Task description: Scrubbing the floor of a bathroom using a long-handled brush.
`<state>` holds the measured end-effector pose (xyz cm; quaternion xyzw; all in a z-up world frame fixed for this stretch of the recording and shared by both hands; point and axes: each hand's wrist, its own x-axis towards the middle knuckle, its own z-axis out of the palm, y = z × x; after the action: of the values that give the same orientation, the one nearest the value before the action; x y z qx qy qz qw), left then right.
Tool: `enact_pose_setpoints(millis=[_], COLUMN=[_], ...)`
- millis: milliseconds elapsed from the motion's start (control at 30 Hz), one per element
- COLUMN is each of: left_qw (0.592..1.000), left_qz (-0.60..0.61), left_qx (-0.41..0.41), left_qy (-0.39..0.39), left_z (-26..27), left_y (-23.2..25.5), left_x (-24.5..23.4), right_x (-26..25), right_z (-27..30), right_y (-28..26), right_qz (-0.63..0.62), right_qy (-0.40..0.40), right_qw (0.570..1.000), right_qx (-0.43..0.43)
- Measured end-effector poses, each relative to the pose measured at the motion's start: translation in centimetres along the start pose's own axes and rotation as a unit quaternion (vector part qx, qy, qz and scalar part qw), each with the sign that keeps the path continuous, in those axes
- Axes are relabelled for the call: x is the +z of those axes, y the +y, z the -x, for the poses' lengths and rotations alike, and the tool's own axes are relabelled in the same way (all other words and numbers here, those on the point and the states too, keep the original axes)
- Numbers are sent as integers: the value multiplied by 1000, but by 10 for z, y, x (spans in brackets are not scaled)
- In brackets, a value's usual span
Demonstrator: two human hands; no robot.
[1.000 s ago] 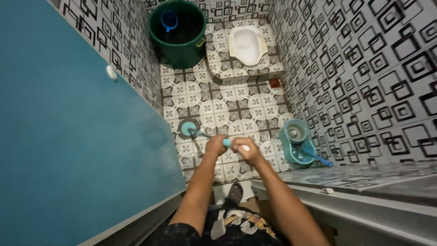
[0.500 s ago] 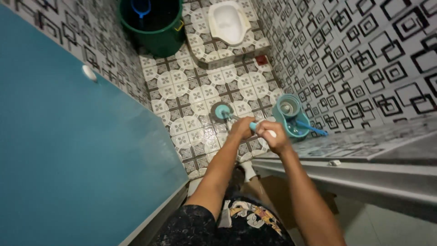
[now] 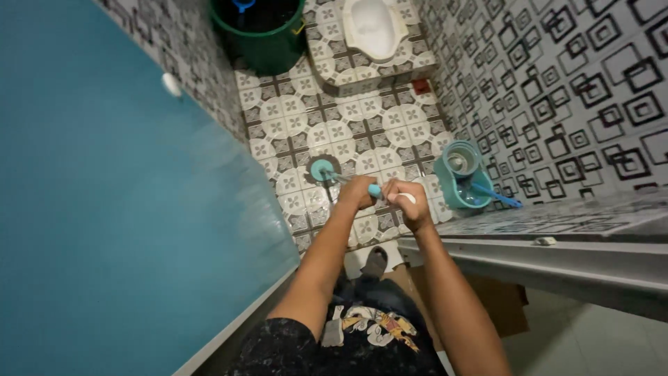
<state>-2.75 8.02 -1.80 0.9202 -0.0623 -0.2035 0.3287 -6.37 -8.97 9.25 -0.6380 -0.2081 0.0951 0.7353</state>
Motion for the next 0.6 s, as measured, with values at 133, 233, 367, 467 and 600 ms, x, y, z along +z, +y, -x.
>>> enact_pose_setpoints(millis=[133, 233, 367, 467, 600], left_qw=[999, 998, 998, 998, 999], left_qz=[0, -23, -22, -20, 10], left_qx=[-33, -59, -67, -53, 0], left_qy=[16, -20, 7, 16, 36], left_z=[27, 42, 41, 34, 20], left_y=[-31, -40, -53, -37, 1], left_x=[-11, -19, 2, 7, 25], right_x=[31, 44, 40, 21, -15], right_z=[0, 4, 9, 13, 27], right_y=[13, 19, 13, 9, -10], right_qz=[-23, -38, 3, 68, 140], right_qy=[-12, -15, -25, -32, 7], right_qw=[1000, 999, 1000, 997, 985], right_qx=[-2, -10, 15, 35, 104])
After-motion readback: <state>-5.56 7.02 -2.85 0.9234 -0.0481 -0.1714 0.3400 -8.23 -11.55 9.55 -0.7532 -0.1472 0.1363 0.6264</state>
